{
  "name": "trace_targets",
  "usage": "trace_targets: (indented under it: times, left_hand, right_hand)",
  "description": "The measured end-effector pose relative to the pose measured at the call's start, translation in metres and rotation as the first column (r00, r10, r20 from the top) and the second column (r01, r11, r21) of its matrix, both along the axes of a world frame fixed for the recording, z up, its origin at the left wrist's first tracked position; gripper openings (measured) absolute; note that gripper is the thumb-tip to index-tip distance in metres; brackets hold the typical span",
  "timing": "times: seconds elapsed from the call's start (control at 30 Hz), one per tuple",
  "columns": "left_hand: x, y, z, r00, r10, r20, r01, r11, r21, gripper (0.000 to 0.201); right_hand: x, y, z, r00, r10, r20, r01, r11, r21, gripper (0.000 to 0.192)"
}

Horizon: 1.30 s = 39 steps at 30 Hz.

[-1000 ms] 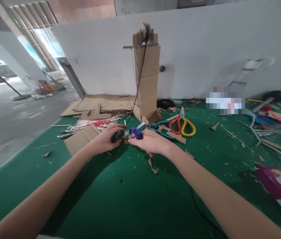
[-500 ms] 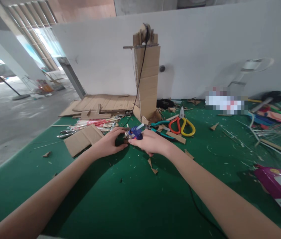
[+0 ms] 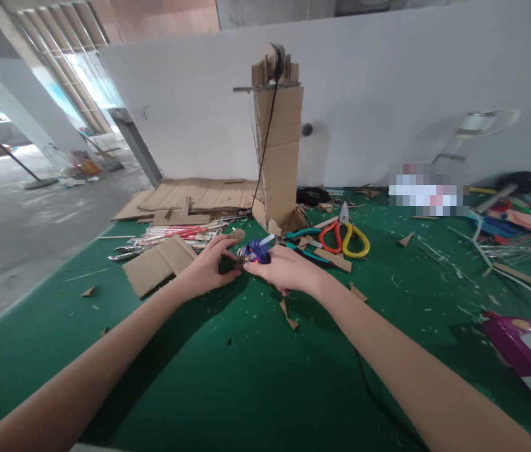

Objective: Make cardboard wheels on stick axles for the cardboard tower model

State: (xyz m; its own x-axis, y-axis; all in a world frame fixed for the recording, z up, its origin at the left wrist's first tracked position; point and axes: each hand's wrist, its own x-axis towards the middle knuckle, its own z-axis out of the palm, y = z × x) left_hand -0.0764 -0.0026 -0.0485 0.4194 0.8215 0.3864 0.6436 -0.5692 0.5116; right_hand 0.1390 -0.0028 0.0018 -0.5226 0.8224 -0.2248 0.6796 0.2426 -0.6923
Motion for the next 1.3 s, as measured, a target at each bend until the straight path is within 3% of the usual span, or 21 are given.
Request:
trace_targets:
  times: [0.3,0.53,0.8,0.9,1.0,1.1,1.3]
  left_hand:
    - [0.0,0.0,0.0,0.999,0.001,0.038,0.002,0.998,-0.058,0.058]
    - [-0.001,0.0,0.001,1.0,0.016,-0.021,-0.016,1.0,-0.007,0.062]
    - [-0.002,0.0,0.002,1.0,0.004,-0.021,-0.004,1.0,-0.009,0.059]
    - [-0.001,-0.001,0.006,1.0,0.029,0.004,-0.029,1.0,0.008,0.052]
    - [-0.001,0.0,0.01,0.995,0.091,0.048,-0.094,0.993,0.067,0.033]
    - [-0.003,0.003,0.013,0.977,0.188,0.096,-0.201,0.97,0.139,0.02]
    - [-0.006,0.005,0.013,0.942,0.28,0.185,-0.302,0.948,0.103,0.007]
  right_hand:
    - [0.001,-0.001,0.002,1.0,0.003,0.007,-0.003,1.0,-0.01,0.042]
    - [0.006,-0.01,0.008,0.997,-0.076,-0.023,0.076,0.997,-0.015,0.044]
    - [0.013,-0.011,0.002,0.993,-0.099,-0.068,0.097,0.994,-0.041,0.04]
    - [0.018,-0.014,0.005,0.988,-0.143,-0.062,0.144,0.99,0.0,0.04]
    - [0.027,-0.02,0.005,0.961,-0.275,-0.027,0.276,0.955,0.113,0.045]
    - [0.04,-0.027,0.001,0.926,-0.362,-0.107,0.377,0.897,0.231,0.043]
    - [0.071,-0.042,-0.004,0.83,-0.52,-0.203,0.557,0.793,0.245,0.037]
